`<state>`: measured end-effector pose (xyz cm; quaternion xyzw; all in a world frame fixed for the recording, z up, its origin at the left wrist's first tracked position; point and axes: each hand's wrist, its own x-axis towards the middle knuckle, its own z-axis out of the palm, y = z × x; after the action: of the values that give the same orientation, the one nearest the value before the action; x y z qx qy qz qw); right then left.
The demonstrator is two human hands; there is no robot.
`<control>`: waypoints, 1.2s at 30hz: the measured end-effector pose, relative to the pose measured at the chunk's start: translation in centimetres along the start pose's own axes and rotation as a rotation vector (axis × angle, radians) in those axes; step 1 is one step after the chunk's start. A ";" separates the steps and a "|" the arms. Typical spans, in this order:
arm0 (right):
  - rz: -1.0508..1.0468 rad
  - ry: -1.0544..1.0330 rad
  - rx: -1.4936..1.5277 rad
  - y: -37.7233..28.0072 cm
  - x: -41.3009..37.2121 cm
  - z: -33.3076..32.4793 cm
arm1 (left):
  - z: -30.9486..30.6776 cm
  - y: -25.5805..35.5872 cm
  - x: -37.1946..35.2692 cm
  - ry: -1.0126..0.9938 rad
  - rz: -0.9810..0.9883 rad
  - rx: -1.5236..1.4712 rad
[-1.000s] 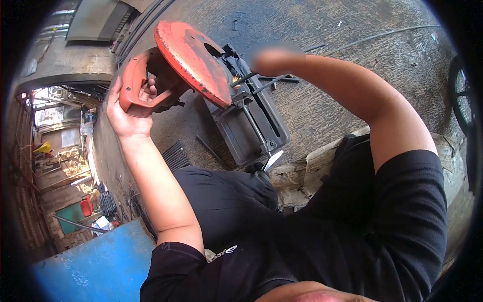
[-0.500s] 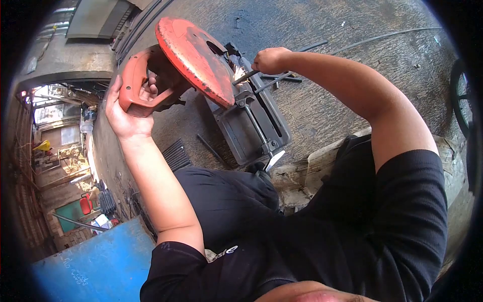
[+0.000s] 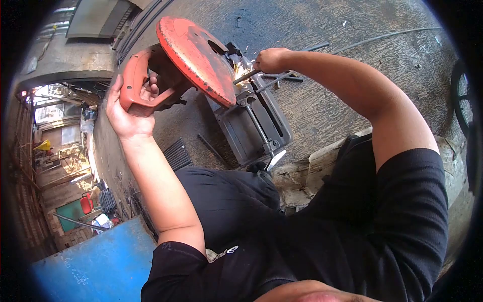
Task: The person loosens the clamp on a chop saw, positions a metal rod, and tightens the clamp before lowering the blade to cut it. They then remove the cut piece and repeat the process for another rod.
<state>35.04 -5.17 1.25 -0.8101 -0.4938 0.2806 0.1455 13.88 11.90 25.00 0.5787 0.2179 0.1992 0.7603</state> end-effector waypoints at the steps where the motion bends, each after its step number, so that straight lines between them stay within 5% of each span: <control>1: -0.041 -0.002 -0.030 0.5 0.6 0.5 | -0.1 0.0 0.0 -0.014 -0.005 -0.009; 36: 0.014 0.244 -0.025 -0.7 -2.7 1.3 | -0.2 0.0 0.2 0.008 -0.007 0.003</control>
<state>32.86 -7.24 1.41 -0.8434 -0.4701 0.1747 0.1926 13.91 12.19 24.88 0.5781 0.2232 0.1986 0.7593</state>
